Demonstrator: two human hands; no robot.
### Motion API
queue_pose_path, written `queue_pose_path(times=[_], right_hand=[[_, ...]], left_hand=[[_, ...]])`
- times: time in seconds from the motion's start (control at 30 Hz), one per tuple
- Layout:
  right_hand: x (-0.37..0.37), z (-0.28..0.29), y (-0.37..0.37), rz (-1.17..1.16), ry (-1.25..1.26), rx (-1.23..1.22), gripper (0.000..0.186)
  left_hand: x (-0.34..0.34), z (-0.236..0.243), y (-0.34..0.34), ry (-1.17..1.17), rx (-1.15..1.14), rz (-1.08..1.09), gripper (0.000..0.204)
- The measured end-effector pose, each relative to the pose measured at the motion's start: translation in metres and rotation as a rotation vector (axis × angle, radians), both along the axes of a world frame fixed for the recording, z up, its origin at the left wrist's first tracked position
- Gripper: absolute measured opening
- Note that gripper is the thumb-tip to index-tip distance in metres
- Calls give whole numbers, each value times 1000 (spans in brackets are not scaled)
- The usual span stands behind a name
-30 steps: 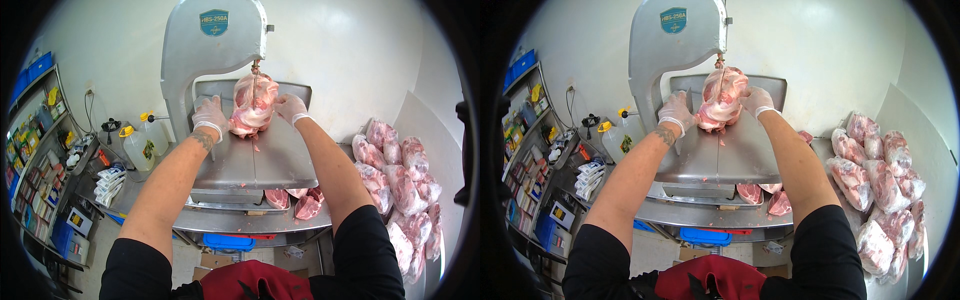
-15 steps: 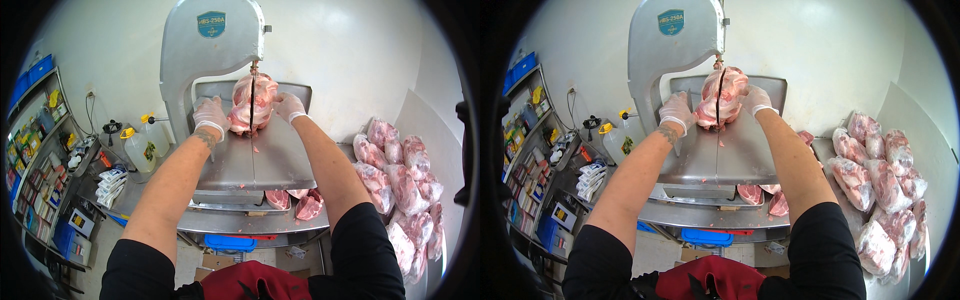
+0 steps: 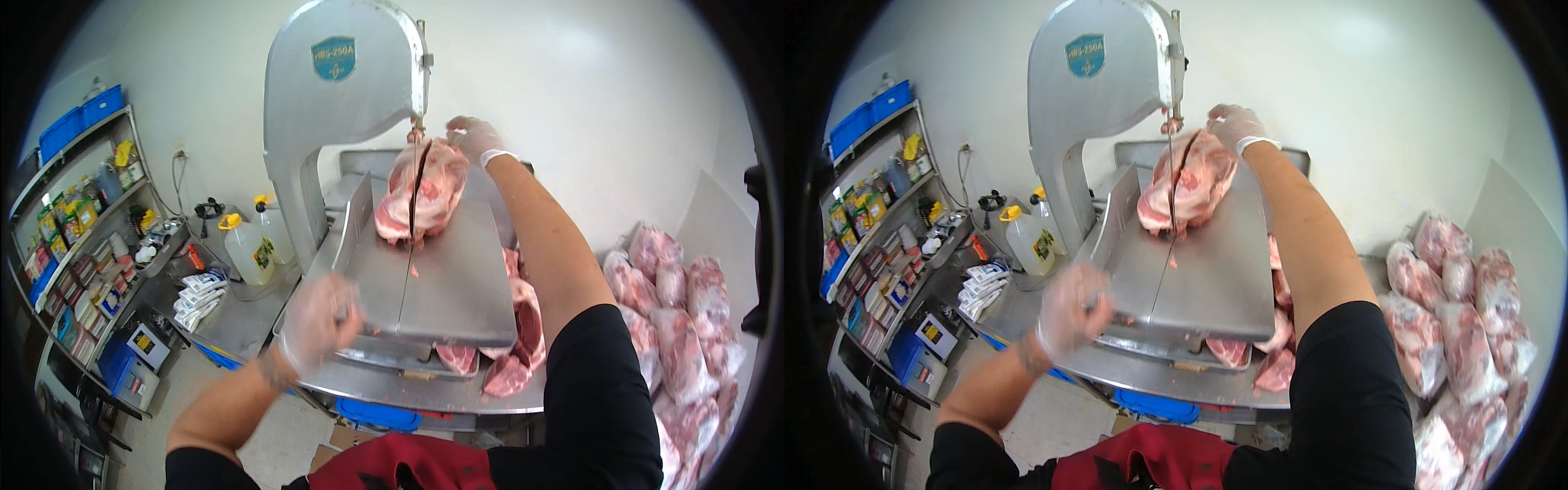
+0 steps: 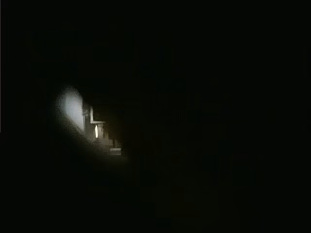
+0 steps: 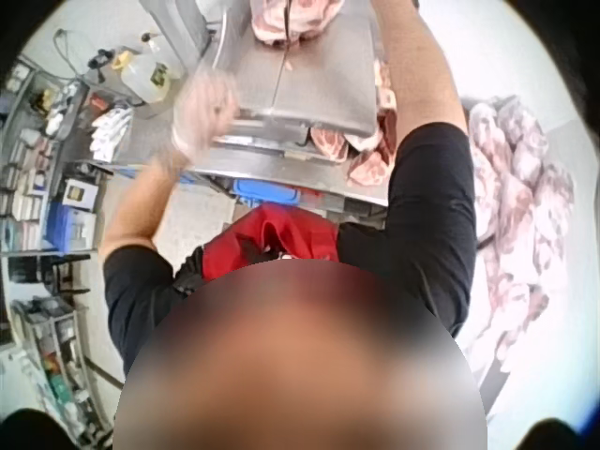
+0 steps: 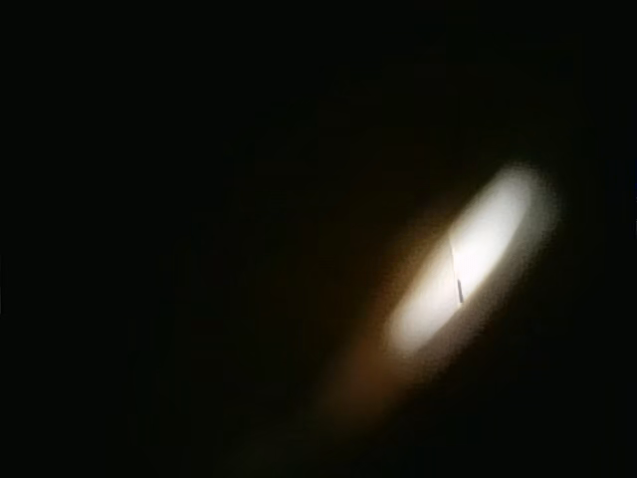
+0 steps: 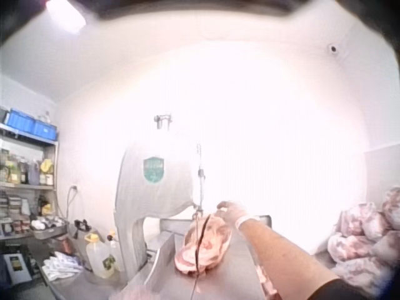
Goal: The person uses a vertical band saw to cut large pieces of raw meat into smaller portions. They position each piece on the saw table, guide it through the blade, and place the cut pieces onto a metal tray. The person wears gloves and a red apron throughout the task.
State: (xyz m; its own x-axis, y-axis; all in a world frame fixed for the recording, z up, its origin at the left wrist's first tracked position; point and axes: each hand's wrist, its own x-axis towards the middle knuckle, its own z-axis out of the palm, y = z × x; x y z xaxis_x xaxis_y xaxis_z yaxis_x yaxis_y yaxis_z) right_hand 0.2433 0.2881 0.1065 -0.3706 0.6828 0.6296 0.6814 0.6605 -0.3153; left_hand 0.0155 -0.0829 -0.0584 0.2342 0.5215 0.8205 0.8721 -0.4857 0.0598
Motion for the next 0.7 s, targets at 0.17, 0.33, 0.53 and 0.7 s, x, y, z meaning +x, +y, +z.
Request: queue_pose_path(times=[0.17,0.33,0.53,0.7], right_hand=[[-64,1,54,269,-355,-146,43],[-111,-8,77,387,-658,-171,46],[-69,-3,78,419,-685,-228,46],[-26,-1,60,301,-699,-276,48]], left_hand=[[101,-35,-64,-109,-525,-238,12],[172,-62,-39,-262,-836,-320,15],[201,-91,-7,-502,-1011,-300,34],[227,-87,19,-538,-1189,-372,60]])
